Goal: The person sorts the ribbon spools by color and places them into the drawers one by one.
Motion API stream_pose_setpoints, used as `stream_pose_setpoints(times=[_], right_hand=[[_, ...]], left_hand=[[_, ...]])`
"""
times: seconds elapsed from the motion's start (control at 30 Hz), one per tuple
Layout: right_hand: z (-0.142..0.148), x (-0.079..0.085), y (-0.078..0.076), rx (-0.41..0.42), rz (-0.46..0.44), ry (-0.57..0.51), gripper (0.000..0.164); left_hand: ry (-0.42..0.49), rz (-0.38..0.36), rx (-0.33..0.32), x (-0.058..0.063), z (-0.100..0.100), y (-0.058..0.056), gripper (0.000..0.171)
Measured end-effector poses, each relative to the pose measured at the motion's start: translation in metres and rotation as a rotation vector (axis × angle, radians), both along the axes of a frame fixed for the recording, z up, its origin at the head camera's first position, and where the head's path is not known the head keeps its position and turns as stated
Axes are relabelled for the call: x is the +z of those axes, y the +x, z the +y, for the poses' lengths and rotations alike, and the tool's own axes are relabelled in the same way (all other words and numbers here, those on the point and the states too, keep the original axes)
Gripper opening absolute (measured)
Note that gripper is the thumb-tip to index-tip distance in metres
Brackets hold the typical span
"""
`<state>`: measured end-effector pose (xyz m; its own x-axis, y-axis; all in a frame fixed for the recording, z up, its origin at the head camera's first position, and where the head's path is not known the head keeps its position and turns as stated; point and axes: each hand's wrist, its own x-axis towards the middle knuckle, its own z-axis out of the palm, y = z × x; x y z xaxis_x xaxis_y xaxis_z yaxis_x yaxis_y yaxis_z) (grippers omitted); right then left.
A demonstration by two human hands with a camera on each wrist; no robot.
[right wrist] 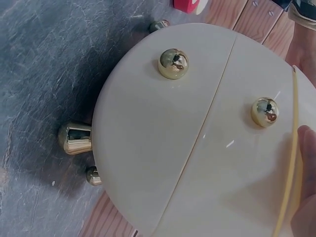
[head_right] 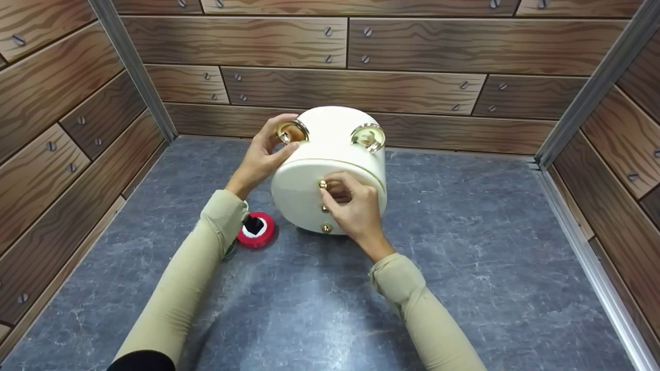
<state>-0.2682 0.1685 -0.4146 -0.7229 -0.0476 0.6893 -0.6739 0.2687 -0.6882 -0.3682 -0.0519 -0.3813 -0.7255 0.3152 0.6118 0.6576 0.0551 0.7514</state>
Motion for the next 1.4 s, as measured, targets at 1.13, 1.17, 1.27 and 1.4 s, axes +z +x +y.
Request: stream_pose_setpoints(times=[1.13, 1.17, 1.27, 1.4], right_hand=[[0.006, -0.007, 0.03, 0.053, 0.099, 0.031, 0.024], [0.006, -0.007, 0.031, 0.055, 0.102, 0.033, 0.025], [0.006, -0.008, 0.035, 0.059, 0.106, 0.035, 0.025], [0.006, -0.008, 0.041, 0.062, 0.108, 0.035, 0.024]], left_hand=[[-0.044, 0.054, -0.017, -0.006, -0.004, -0.011, 0.051], [-0.044, 0.055, -0.016, -0.006, -0.004, -0.011, 0.051], [-0.044, 0.054, -0.005, -0.006, -0.003, -0.011, 0.051], [-0.037, 0.043, 0.008, -0.005, -0.001, -0.007, 0.052]])
